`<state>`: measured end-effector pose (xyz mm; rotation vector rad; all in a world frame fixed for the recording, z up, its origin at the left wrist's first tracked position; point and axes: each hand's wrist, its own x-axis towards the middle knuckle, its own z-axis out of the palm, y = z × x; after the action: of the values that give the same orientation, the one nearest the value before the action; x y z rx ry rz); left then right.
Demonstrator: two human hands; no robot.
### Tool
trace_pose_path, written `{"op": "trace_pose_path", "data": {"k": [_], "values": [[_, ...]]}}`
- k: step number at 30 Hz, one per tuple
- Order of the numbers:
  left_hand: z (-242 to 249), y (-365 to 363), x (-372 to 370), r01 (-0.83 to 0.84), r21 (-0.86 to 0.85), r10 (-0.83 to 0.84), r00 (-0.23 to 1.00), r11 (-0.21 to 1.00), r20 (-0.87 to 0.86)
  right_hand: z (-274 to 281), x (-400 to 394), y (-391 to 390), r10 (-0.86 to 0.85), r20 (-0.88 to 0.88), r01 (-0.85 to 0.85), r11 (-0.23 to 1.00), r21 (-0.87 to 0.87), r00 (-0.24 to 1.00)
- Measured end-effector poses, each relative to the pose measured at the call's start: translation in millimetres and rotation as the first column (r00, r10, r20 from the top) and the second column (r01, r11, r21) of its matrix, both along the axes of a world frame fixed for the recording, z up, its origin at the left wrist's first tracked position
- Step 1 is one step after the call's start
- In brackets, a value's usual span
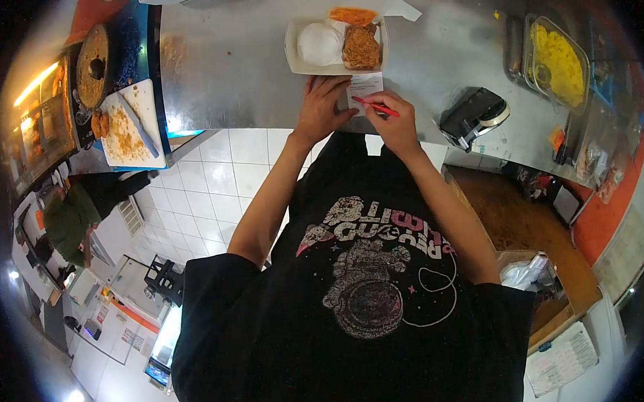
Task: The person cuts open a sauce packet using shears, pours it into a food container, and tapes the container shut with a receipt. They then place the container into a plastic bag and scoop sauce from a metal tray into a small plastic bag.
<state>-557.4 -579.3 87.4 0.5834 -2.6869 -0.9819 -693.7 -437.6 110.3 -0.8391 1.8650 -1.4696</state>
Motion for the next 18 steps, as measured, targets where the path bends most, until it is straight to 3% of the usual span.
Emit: {"op": "trace_pose_path", "data": {"k": [3,5,9,15,17,18], "values": [[-2,0,0,-0.004,-0.004,0.004,1.0,1.0,0.002,4,-3,2,-0.013,-0.051,0.016,0.998,0.065,0.999],[-2,0,0,-0.008,-0.001,0.008,1.0,1.0,0.004,5,-5,3,0.076,-0.046,-0.073,0.996,0.057,0.996],[-3,0,-1,-0.01,-0.013,0.009,1.0,1.0,-0.017,4,-4,7,0.02,-0.087,-0.019,1.0,0.016,0.996],[1,-1,-1,-0.013,-0.002,0.013,1.0,1.0,-0.019,3,-10,11,0.061,-0.02,-0.059,0.994,0.094,0.998],[2,-1,-2,-0.003,-0.005,0.003,1.0,1.0,-0.021,3,-9,14,0.078,0.172,-0.094,0.991,0.091,0.982],[2,-1,-2,0.001,-0.008,-0.001,1.0,1.0,-0.012,4,-10,15,0.077,0.169,-0.094,0.991,0.093,0.983]]}}
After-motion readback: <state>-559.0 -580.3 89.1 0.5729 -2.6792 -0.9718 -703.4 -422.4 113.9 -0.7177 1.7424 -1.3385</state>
